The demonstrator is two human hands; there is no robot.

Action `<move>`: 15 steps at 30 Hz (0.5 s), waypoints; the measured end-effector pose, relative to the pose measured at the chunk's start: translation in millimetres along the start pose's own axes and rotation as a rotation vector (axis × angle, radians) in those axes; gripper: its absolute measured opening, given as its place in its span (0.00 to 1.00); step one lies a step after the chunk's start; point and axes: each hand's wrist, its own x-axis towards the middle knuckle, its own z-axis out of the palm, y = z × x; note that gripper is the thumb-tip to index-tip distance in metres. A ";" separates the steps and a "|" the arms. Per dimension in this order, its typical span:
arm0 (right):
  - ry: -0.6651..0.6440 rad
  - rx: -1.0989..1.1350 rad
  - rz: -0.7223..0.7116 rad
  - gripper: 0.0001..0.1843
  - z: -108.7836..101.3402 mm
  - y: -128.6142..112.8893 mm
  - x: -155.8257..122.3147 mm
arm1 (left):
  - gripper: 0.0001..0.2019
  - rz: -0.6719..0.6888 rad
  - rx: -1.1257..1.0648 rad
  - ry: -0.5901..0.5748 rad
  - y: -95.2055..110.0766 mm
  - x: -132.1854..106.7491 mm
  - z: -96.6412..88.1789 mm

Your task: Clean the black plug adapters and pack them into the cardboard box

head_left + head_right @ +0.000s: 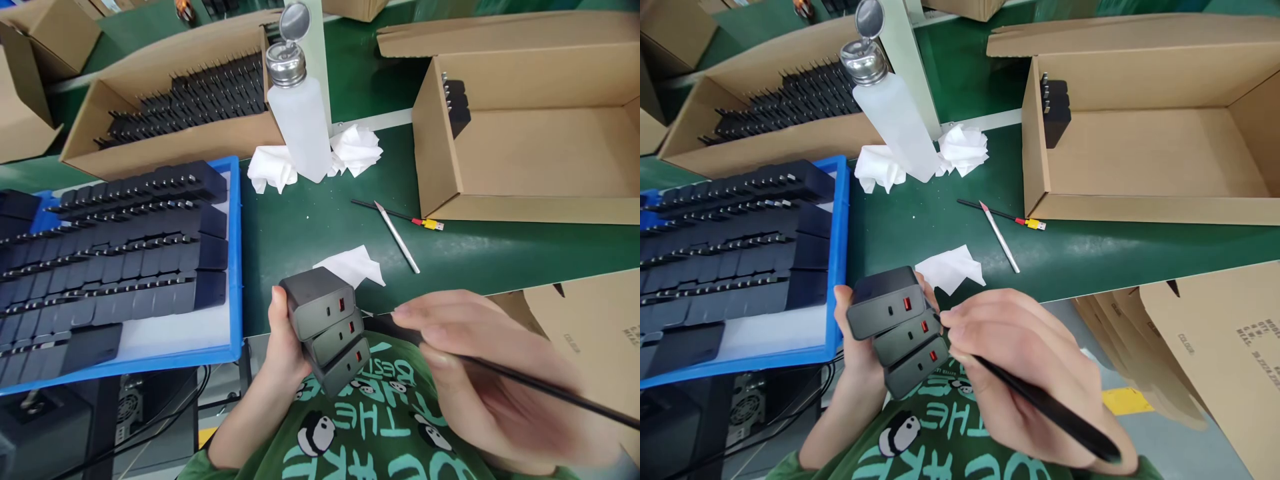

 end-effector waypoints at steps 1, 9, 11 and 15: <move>-0.016 0.005 -0.019 0.24 0.8 -0.1 1.7 | 0.37 -0.011 0.005 -0.002 0.7 -0.4 -0.2; -0.072 -0.024 -0.025 0.29 -0.3 -0.1 4.9 | 0.37 0.008 0.006 0.049 -0.2 -3.5 9.6; -0.067 -0.028 -0.026 0.29 0.0 0.2 3.8 | 0.37 0.015 -0.002 0.053 0.5 -4.6 12.2; -0.006 -0.039 -0.037 0.26 5.7 0.6 4.3 | 0.35 0.025 0.005 0.023 1.9 -4.9 11.0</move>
